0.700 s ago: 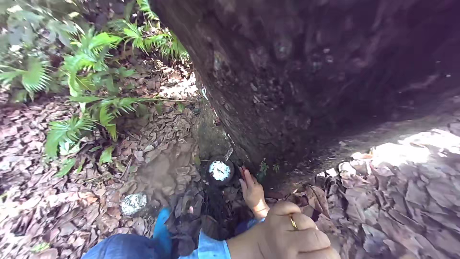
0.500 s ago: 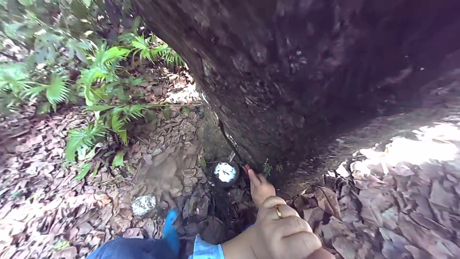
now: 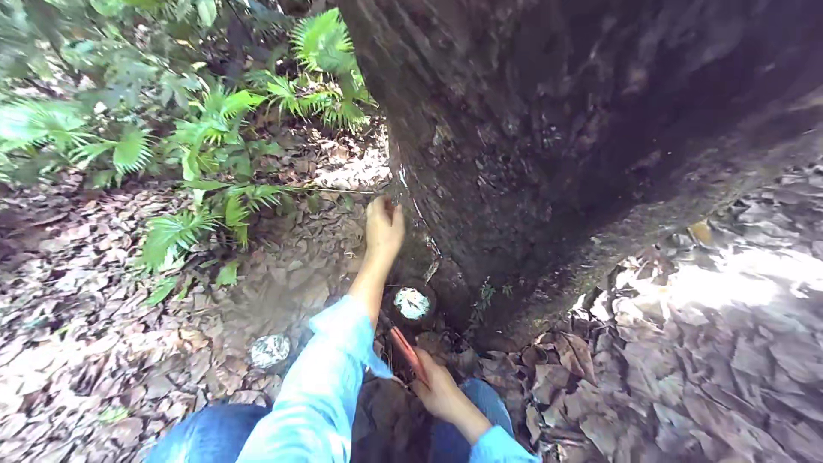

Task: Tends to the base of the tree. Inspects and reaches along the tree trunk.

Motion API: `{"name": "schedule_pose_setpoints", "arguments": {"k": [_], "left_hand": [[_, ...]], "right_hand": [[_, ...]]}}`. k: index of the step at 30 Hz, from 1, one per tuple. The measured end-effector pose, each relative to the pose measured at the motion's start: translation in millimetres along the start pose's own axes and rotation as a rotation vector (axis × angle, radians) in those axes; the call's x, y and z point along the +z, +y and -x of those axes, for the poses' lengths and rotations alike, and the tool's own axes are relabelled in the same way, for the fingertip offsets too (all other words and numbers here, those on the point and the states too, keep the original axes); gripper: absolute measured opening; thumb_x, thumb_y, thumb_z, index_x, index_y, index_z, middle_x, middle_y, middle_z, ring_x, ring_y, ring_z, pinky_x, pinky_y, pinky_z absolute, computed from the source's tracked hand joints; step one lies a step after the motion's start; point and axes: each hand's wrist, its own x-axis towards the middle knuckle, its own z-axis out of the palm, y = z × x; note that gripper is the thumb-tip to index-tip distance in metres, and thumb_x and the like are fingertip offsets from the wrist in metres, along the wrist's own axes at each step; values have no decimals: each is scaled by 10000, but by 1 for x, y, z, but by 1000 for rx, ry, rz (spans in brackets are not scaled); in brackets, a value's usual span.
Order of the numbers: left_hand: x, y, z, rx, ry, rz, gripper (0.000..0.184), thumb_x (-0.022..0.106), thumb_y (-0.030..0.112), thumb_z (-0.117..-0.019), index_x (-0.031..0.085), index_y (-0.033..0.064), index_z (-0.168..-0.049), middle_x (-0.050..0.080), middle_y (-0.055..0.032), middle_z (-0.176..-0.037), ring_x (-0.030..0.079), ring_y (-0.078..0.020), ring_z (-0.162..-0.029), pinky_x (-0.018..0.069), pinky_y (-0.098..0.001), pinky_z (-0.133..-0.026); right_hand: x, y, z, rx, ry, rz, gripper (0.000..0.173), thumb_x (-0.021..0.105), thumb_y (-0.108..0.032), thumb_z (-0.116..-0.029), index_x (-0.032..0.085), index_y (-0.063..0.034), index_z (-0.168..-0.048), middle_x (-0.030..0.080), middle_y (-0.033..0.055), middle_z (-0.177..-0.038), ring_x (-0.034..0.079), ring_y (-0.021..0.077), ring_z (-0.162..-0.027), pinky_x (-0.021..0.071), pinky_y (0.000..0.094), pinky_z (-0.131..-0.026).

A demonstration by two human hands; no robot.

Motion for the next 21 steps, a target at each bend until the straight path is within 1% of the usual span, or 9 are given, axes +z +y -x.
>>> {"name": "schedule_pose_setpoints", "arguments": {"k": [3,5,6,9,12,14,16,18,21], "left_hand": [[18,3,-18,92,-15,-47,459,563,137,-1016,484,-71,-1418,550,-293,-1383,605,-374,-1236,511,-488,-1046],[24,2,-21,131,4,-96,439,576,108,-1000,495,-88,-1385,586,-289,-1346,622,-373,-1228,508,-487,-1057],[26,0,-20,158,21,-118,405,573,98,-1010,516,-100,-1359,614,-292,-1310,633,-385,-1215,503,-500,-1059],[31,-8,-20,247,70,-192,297,550,98,-1032,615,-109,-1234,680,-279,-1193,677,-399,-1142,524,-521,-1024],[27,-7,-19,262,66,-242,267,524,89,-1039,651,-93,-1188,690,-273,-1168,682,-402,-1131,525,-527,-1013],[20,-3,-11,240,9,-247,277,488,81,-1056,624,-101,-1214,670,-279,-1201,663,-403,-1163,510,-519,-1036],[17,-2,10,233,-85,-224,285,457,73,-1067,601,-112,-1230,650,-284,-1212,647,-402,-1172,504,-517,-1045],[27,-9,44,328,-114,-170,262,481,48,-1046,620,-117,-1195,661,-281,-1173,660,-399,-1135,525,-512,-1020],[64,-23,96,547,-94,-40,195,530,19,-995,686,-84,-1052,710,-227,-1014,708,-361,-1007,572,-477,-931]], "right_hand": [[-5,40,42,-64,45,-132,687,587,-19,-941,310,9,-1569,643,291,-1196,683,365,-998,551,518,-904],[-12,62,63,-74,74,-159,691,559,-68,-967,269,-28,-1593,640,237,-1130,669,301,-825,576,473,-743],[-16,70,73,-77,115,-136,682,558,-82,-973,281,-36,-1595,652,229,-1115,667,291,-800,572,474,-729],[-26,80,93,-147,335,-32,639,594,-56,-935,391,28,-1535,689,253,-1152,713,299,-863,583,494,-802],[-27,92,93,-297,555,44,642,607,-69,-857,455,107,-1455,703,218,-1035,693,205,-756,587,381,-702],[-34,98,90,-385,653,146,612,594,-97,-873,476,134,-1427,696,258,-1165,722,201,-897,587,328,-816],[-42,97,85,-434,734,255,573,582,-126,-901,507,143,-1402,684,289,-1200,725,241,-999,566,318,-907],[-46,93,81,-425,770,290,548,568,-133,-919,525,138,-1393,688,293,-1175,725,259,-981,568,328,-898],[-48,95,78,-401,793,312,521,548,-140,-935,549,129,-1382,702,289,-1133,729,264,-925,579,335,-856]]}}
